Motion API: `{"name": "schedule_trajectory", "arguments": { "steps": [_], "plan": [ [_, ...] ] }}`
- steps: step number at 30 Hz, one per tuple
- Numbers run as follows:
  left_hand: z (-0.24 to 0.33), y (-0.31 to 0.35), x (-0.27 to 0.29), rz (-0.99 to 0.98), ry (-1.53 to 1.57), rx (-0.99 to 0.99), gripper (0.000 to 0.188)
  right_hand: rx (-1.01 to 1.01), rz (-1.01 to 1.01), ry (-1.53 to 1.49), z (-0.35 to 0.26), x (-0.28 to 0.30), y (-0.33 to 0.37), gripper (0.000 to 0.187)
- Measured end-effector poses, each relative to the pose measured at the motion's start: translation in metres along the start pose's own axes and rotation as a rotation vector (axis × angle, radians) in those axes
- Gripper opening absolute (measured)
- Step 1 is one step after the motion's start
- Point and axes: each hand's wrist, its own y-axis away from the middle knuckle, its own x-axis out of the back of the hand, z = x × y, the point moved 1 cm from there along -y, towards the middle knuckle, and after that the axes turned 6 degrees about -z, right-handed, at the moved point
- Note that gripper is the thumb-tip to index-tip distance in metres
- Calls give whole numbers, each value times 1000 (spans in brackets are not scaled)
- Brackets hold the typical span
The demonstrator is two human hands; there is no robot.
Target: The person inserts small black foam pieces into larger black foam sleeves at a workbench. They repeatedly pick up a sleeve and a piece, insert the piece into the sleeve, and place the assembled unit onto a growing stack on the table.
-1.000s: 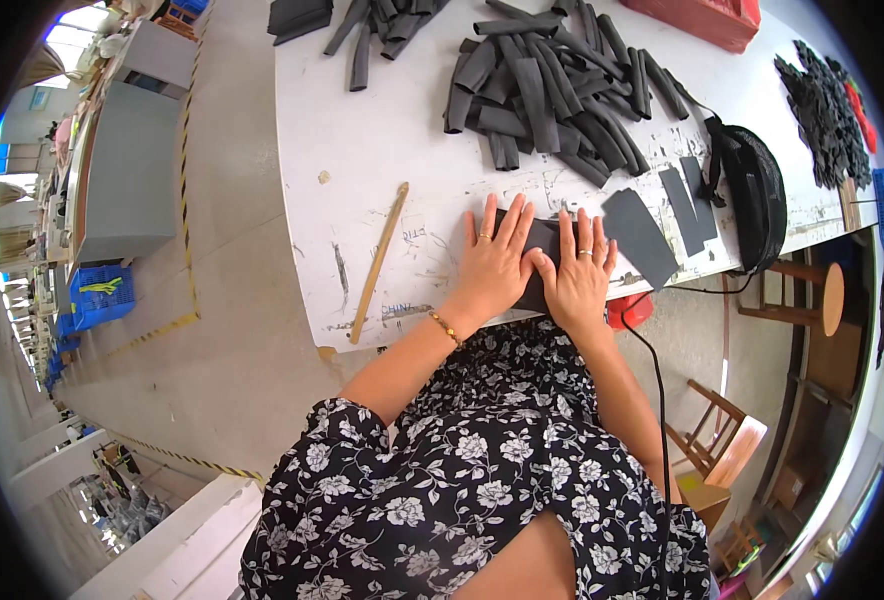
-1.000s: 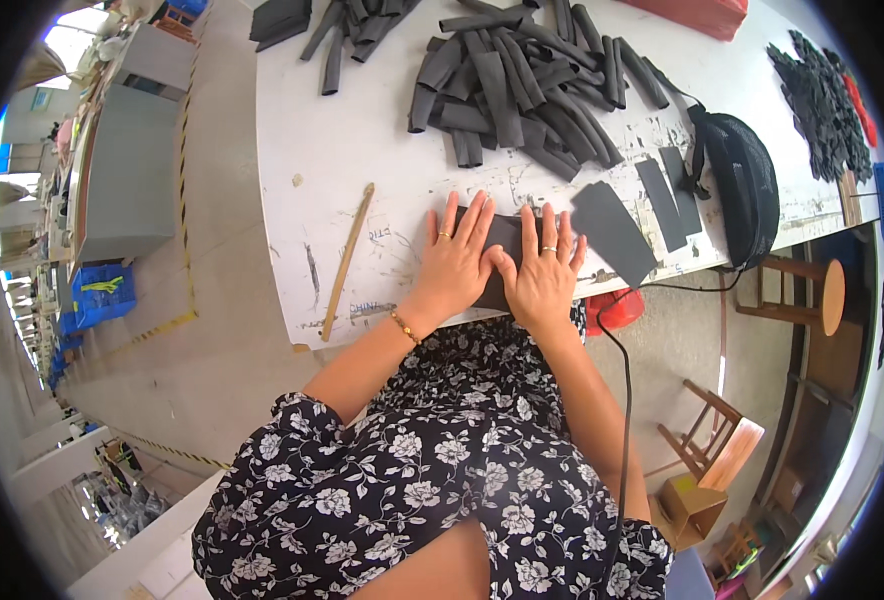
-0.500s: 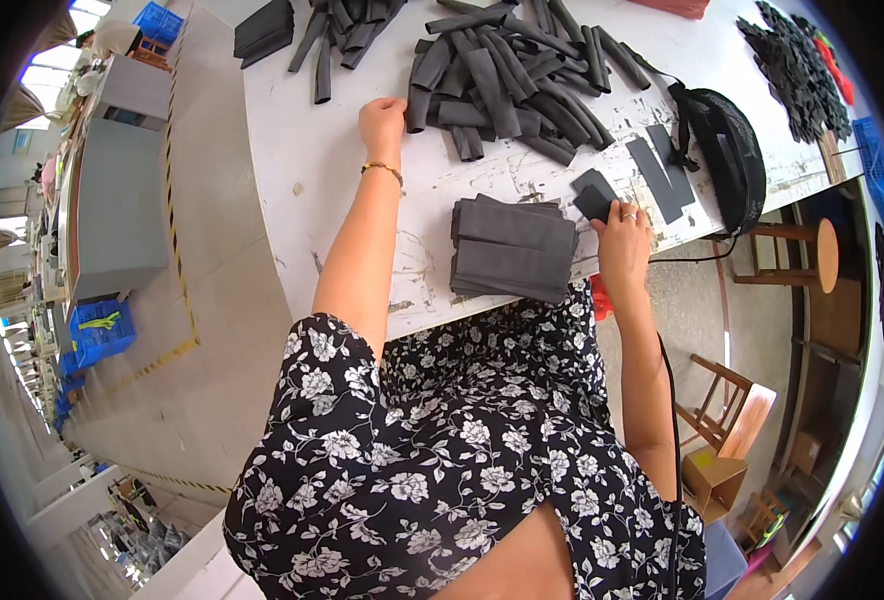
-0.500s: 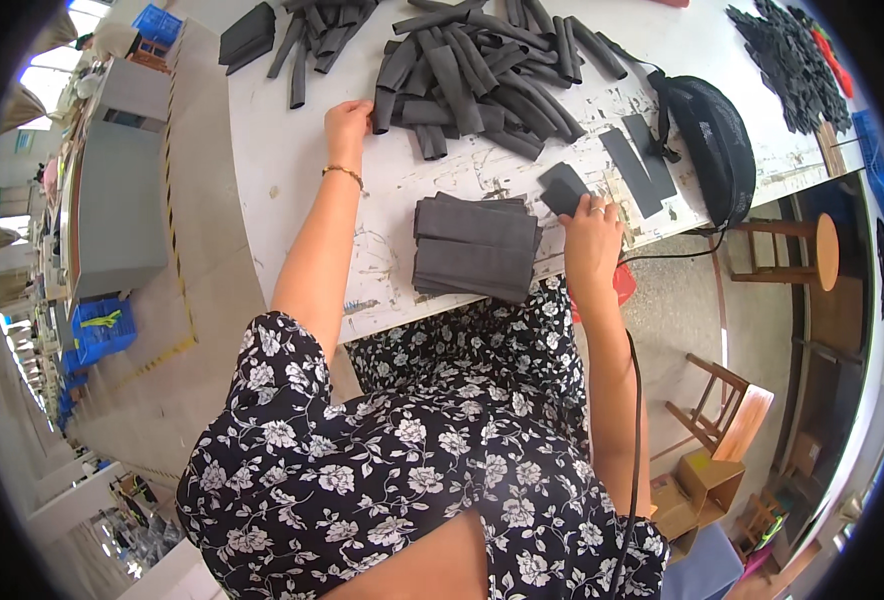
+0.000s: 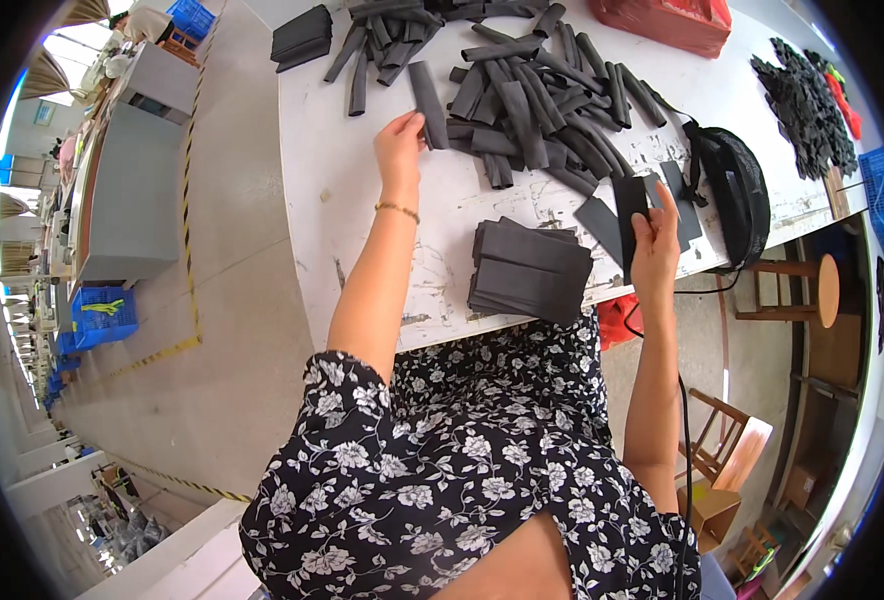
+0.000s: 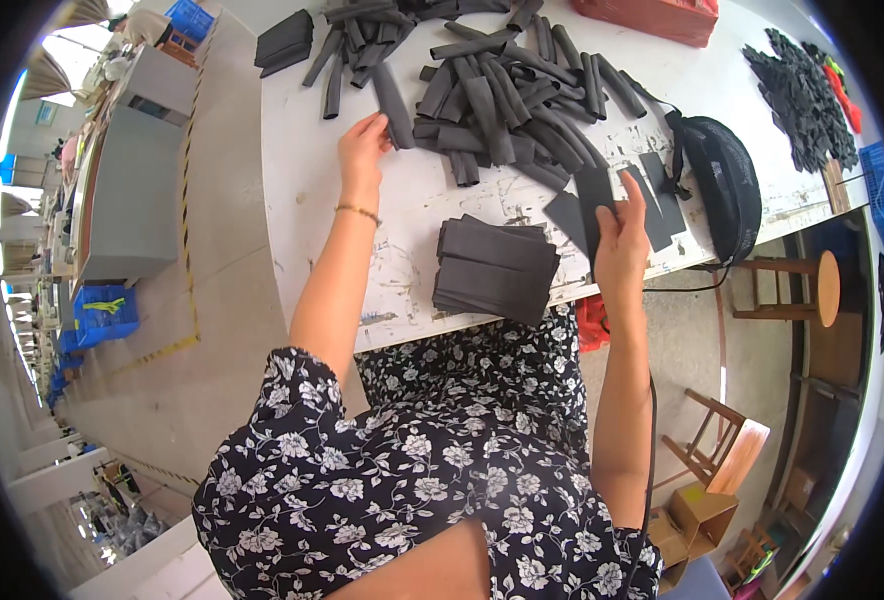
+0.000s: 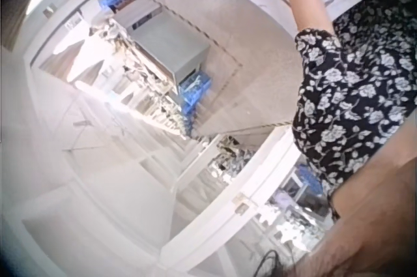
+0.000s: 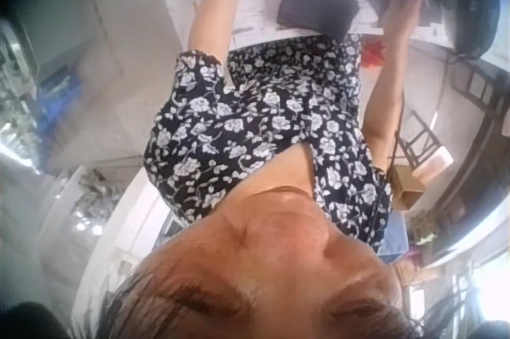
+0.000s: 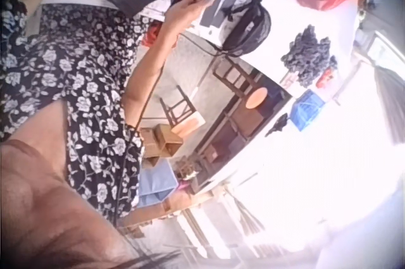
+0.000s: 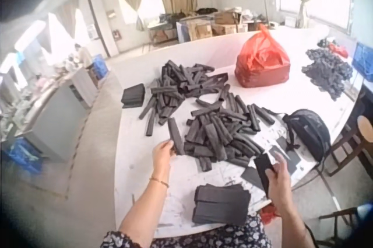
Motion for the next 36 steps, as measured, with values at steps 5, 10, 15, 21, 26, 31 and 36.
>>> {"name": "schedule_trajectory", "arguments": {
  "steps": [5,10,15,21,26,31,36],
  "plan": [
    [-1,54,13,0,208,166,25,-67,-306,-180,-34,-6,10,27],
    [-16,74,26,-107,623,403,15,229,-342,-12,-61,-22,28,25],
    [-10,102,10,-257,880,582,17,246,-392,-20,-72,-24,37,37],
    [15,125,-9,-276,833,524,20,301,-405,5,-82,-25,41,53],
    [30,134,-11,-318,699,326,30,323,-358,57,-98,-27,41,41],
    [32,142,-20,-273,647,287,25,423,-350,111,-106,-36,39,35],
    [38,152,-29,-270,582,279,25,504,-300,218,-112,-36,37,31]
  ]
}}
